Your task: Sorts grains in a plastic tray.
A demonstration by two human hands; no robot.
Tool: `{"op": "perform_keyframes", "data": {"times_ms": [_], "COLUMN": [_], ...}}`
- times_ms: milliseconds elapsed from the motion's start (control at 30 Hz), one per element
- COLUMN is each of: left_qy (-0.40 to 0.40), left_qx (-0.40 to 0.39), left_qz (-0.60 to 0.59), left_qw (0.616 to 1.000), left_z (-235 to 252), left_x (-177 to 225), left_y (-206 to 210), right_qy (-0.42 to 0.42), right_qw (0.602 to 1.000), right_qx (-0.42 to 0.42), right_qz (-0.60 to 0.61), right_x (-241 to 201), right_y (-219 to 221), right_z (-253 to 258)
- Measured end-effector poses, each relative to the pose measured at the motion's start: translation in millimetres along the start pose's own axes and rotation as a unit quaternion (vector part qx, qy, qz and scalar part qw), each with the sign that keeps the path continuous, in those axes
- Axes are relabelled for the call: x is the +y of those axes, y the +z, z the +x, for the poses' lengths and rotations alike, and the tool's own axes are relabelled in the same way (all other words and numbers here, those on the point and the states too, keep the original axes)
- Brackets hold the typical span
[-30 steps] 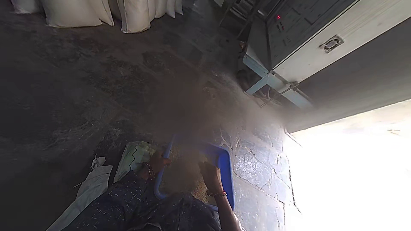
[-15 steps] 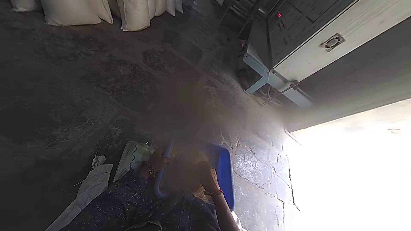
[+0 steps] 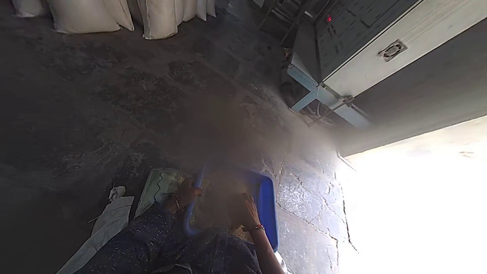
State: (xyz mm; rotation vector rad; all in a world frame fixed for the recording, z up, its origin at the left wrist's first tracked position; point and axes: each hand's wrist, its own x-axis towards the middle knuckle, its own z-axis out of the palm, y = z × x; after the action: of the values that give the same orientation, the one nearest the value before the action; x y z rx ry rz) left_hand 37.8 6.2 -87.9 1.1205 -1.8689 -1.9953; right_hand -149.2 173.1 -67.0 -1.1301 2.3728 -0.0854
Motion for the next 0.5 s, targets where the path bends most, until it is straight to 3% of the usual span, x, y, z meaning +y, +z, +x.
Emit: {"op": "perform_keyframes", "data": {"times_ms": [267,500], "left_qy": [0.003,0.001], "left_qx": [0.001,0.002], "left_qz": [-0.007,0.010], "left_qw": [1.000,1.000], "left_z": [0,0], "left_x": [-1,0], "left_y": [0,-1], "right_qy": [0.119,0.100], "right_qw": [0.989,0.987], "right_qx": [-0.076,-0.125], "right_qz": [-0.039,-0.006], "right_x": [9,9], "right_y": [-14,-13], "right_z": [-8,-19]}}
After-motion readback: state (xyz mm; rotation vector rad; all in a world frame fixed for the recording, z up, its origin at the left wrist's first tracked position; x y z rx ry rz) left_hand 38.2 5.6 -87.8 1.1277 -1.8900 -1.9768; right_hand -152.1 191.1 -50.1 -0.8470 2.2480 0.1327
